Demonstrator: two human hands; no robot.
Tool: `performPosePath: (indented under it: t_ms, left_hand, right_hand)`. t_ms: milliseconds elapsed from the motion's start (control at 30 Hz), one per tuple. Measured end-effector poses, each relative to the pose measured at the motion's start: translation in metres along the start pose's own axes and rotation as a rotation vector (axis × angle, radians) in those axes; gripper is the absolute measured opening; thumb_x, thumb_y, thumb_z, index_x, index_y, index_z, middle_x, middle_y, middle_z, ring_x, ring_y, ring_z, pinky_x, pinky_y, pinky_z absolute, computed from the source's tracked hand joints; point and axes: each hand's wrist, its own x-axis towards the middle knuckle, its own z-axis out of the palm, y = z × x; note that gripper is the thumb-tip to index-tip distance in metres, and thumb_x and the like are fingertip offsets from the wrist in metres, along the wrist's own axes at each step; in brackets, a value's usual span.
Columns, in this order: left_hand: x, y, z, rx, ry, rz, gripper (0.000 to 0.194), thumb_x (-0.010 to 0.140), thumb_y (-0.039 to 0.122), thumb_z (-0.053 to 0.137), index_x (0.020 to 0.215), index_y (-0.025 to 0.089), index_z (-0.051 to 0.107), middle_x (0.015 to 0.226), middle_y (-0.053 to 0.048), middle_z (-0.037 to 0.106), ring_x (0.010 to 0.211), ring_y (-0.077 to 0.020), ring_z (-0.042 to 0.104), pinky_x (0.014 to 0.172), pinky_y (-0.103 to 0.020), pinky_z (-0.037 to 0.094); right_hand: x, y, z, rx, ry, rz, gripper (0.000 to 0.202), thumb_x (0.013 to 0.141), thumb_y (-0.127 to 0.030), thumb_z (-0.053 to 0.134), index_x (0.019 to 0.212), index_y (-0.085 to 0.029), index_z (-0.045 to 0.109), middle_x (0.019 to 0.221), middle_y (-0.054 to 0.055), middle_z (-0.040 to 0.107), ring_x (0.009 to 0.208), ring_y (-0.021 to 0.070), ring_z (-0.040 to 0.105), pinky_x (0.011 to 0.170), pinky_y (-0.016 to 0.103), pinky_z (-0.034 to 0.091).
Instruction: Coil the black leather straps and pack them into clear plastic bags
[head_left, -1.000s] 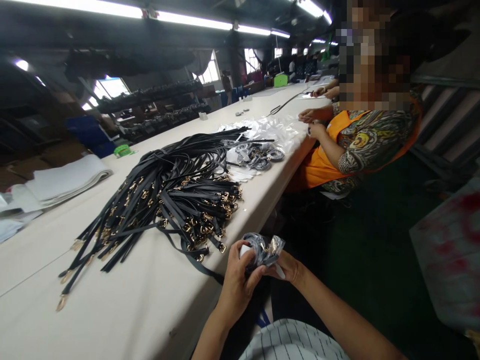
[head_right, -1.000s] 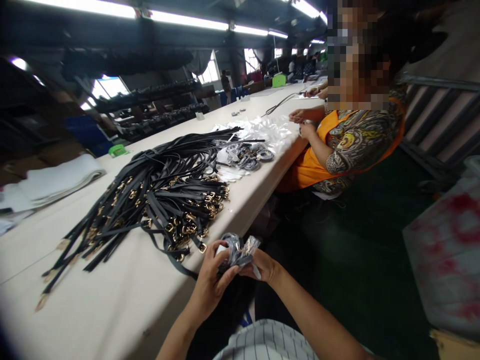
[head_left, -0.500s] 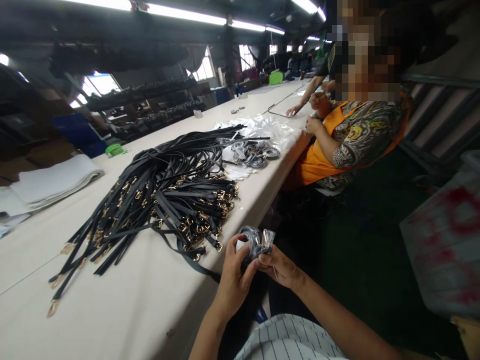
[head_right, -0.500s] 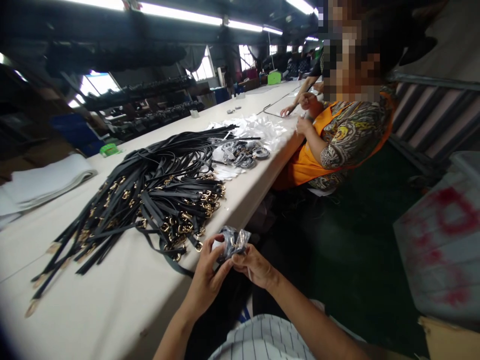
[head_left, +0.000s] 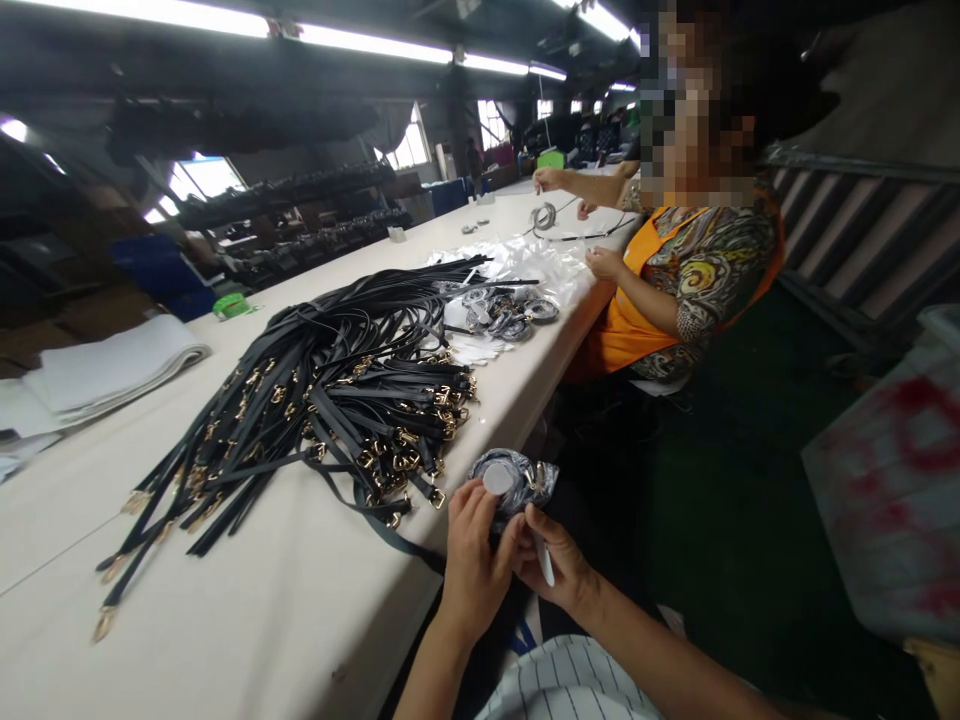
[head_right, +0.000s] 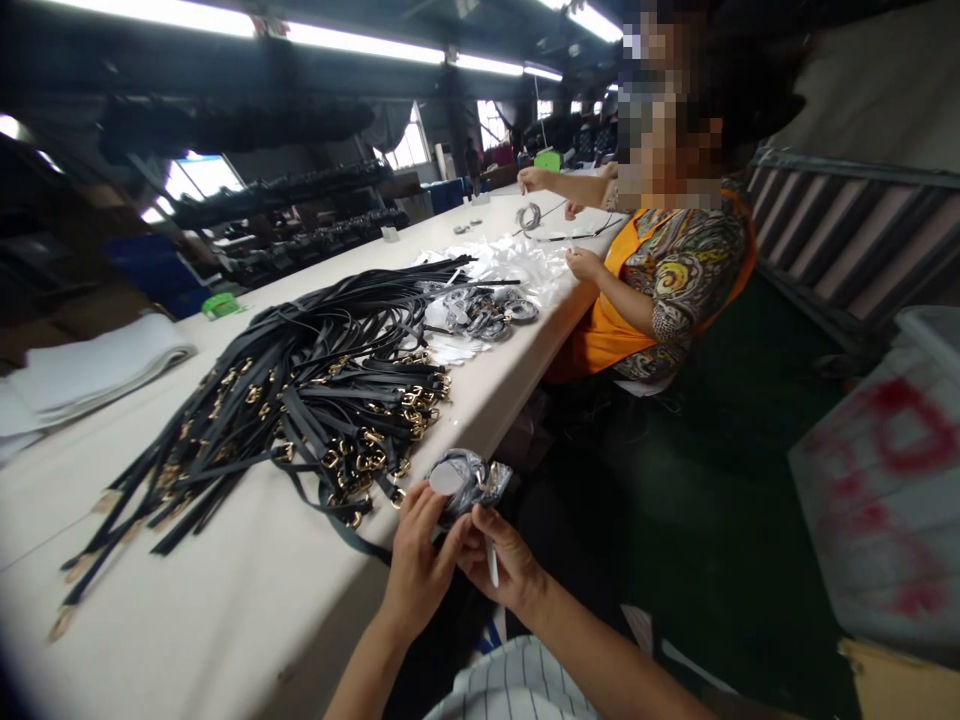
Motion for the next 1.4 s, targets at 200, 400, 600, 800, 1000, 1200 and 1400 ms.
performPosePath:
  t_ms: [200,400,600,800,1000,1200,1400]
  left_hand:
    - [-0.009,-0.010,-0.004,0.015,0.062,0.019,0.011,0.092,0.022,0.056,0.103,0.020,0.055,0.103,-0.007,0.062,0.107,-0.0248,0.052,0.101,-0.045,0.037]
    - [-0.028,-0.021,-0.004,-0.113,0.053,-0.082,0.003,0.093,0.022,0.055,0.095,0.021,0.055,0.095,-0.005,0.059,0.099,-0.0211,0.053,0.093,-0.037,0.042]
    - [-0.038,-0.005,-0.002,-0.290,-0.021,-0.348,0.014,0.095,0.032,0.050,0.088,0.021,0.055,0.088,-0.003,0.055,0.086,-0.0189,0.052,0.079,-0.032,0.043]
    - [-0.046,0.000,0.008,-0.281,0.016,-0.430,0.016,0.093,0.035,0.053,0.093,0.021,0.059,0.087,-0.002,0.057,0.086,-0.0197,0.053,0.079,-0.032,0.042]
    - [-0.058,-0.005,0.014,-0.347,-0.032,-0.459,0.016,0.090,0.029,0.056,0.102,0.020,0.061,0.094,-0.004,0.060,0.090,-0.0210,0.055,0.080,-0.032,0.043]
    - [-0.072,0.012,0.028,-0.509,-0.174,-0.571,0.024,0.090,0.038,0.058,0.107,0.022,0.064,0.094,-0.004,0.061,0.085,-0.0194,0.057,0.076,-0.031,0.043]
    - [-0.087,0.023,0.050,-0.775,-0.227,-0.684,0.026,0.089,0.039,0.059,0.104,0.018,0.062,0.098,-0.005,0.065,0.091,-0.0205,0.058,0.080,-0.030,0.044]
  right_hand:
    - [-0.007,0.004,0.016,-0.249,0.066,-0.142,0.034,0.062,-0.036,0.088,0.069,-0.012,0.065,0.059,-0.004,0.054,0.053,0.0026,0.047,0.053,0.013,0.041]
    - [-0.025,-0.006,0.017,-0.909,0.138,-0.284,0.041,0.074,-0.042,0.078,0.097,-0.012,0.062,0.069,0.002,0.065,0.052,0.0093,0.057,0.043,0.017,0.040]
    - [-0.046,0.000,0.012,-1.124,0.275,-0.502,0.034,0.083,-0.044,0.068,0.098,-0.019,0.048,0.055,-0.006,0.059,0.037,0.0064,0.045,0.036,0.016,0.032]
    - [-0.053,-0.009,0.018,-1.004,0.115,-0.311,0.029,0.083,-0.041,0.068,0.087,-0.013,0.061,0.061,0.001,0.065,0.044,0.0076,0.055,0.041,0.017,0.038]
    - [-0.059,-0.031,0.019,-0.725,-0.167,0.018,0.055,0.069,-0.026,0.083,0.117,-0.015,0.061,0.122,0.015,0.066,0.114,0.0226,0.064,0.098,0.033,0.050]
    - [-0.068,-0.041,0.011,-1.397,0.053,-0.140,0.029,0.088,-0.041,0.061,0.083,-0.014,0.072,0.062,0.002,0.063,0.053,0.0112,0.057,0.054,0.024,0.046]
    - [-0.073,-0.031,-0.014,-1.644,0.180,-0.428,0.014,0.082,-0.032,0.070,0.082,-0.020,0.077,0.103,0.005,0.066,0.076,0.0125,0.060,0.070,0.026,0.046]
